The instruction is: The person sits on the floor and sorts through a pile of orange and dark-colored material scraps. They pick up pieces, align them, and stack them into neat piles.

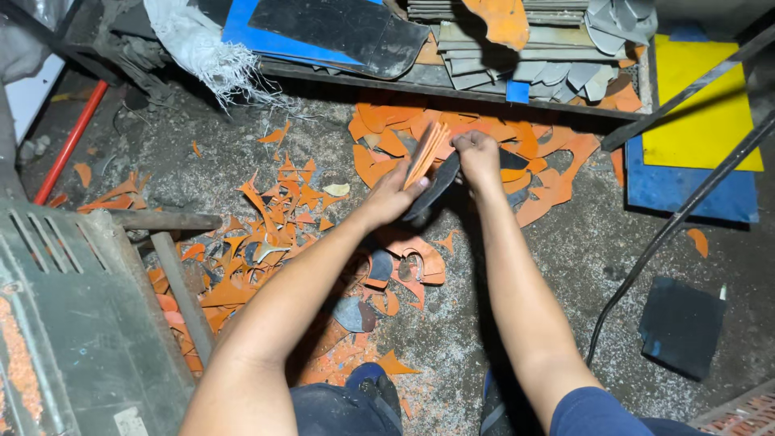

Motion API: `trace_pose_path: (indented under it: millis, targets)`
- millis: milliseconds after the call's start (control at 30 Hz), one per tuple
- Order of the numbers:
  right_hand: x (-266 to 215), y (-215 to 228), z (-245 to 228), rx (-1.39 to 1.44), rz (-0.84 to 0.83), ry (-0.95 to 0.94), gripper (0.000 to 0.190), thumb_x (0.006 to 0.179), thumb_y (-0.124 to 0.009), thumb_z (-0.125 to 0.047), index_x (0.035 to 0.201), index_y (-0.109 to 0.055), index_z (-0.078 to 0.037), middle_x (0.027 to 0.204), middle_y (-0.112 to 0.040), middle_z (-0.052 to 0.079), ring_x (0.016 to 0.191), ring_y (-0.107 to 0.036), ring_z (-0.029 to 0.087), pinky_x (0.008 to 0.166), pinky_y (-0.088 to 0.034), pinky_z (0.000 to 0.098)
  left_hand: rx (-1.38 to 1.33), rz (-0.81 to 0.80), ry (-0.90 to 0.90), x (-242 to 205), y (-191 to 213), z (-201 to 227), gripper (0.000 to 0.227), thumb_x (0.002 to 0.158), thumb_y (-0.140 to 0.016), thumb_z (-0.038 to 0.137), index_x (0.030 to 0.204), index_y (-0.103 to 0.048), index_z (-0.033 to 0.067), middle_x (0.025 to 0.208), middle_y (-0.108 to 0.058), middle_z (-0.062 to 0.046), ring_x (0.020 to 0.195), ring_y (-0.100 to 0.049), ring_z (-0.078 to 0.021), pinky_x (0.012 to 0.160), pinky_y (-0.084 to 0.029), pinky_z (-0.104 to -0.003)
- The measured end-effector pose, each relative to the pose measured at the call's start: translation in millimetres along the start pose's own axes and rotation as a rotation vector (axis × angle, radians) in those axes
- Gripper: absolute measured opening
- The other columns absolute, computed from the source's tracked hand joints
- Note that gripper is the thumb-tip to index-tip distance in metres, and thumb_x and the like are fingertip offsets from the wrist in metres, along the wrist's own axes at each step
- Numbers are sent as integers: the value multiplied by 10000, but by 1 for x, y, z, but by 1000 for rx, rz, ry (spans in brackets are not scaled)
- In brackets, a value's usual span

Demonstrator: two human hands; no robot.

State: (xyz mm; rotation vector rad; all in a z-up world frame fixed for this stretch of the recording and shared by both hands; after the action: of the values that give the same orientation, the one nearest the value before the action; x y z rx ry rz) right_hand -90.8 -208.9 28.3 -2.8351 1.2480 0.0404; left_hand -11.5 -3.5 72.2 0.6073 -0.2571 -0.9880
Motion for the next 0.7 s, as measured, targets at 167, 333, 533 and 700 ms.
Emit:
trace_pose_path:
  millis: [167, 333, 533, 700]
  targets:
    - [-4, -17, 7, -116, 125, -67, 339, 979, -716, -267, 781, -637, -5, 671, -613, 59, 543, -509, 111, 490, -411, 301, -207, -136, 144, -11, -16, -8, 762, 932, -625, 568, 1399, -512, -24, 1270, -666, -220, 1190, -648, -276, 1021, -498, -396]
    - [-11, -4, 16, 296, -94, -411, 401, 980, -536, -407, 861, -606, -31, 603, -668, 135, 437, -598, 209, 413, -497, 320, -336, 1, 182, -4, -37, -8, 593, 858, -731, 413, 1240, -655, -35, 1006, -767, -154, 894, -729, -221, 815, -578, -367]
    - [-32, 54, 47, -1097, 255, -36, 350, 847, -739, -265, 1106, -665, -42, 1136, -670, 180, 1087, -624, 371, 955, -478, 532, -365, -79, 231, -3, -44, 0, 476, 825, -742, 344, 1140, -658, -4, 845, -717, -134, 692, -660, -237, 630, -539, -396]
    - [-61, 76, 100, -1215, 175, -121, 678, 742, -798, -242, 1323, -552, 7, 1378, -528, 221, 1273, -467, 439, 1058, -395, 542, -373, -48, 270, -29, -89, 29, 487, 839, -712, 412, 1020, -740, -39, 818, -754, -168, 719, -719, -241, 667, -563, -394]
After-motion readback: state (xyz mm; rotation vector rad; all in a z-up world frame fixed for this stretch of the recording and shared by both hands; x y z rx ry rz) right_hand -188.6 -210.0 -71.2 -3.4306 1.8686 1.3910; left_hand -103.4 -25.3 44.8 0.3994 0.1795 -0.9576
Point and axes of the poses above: each hand's wrist, its own x-axis towards the middle knuckle, its own y-axis out of the back of the hand, z = x × y, the point moved 1 cm from there along x, towards the middle knuckle
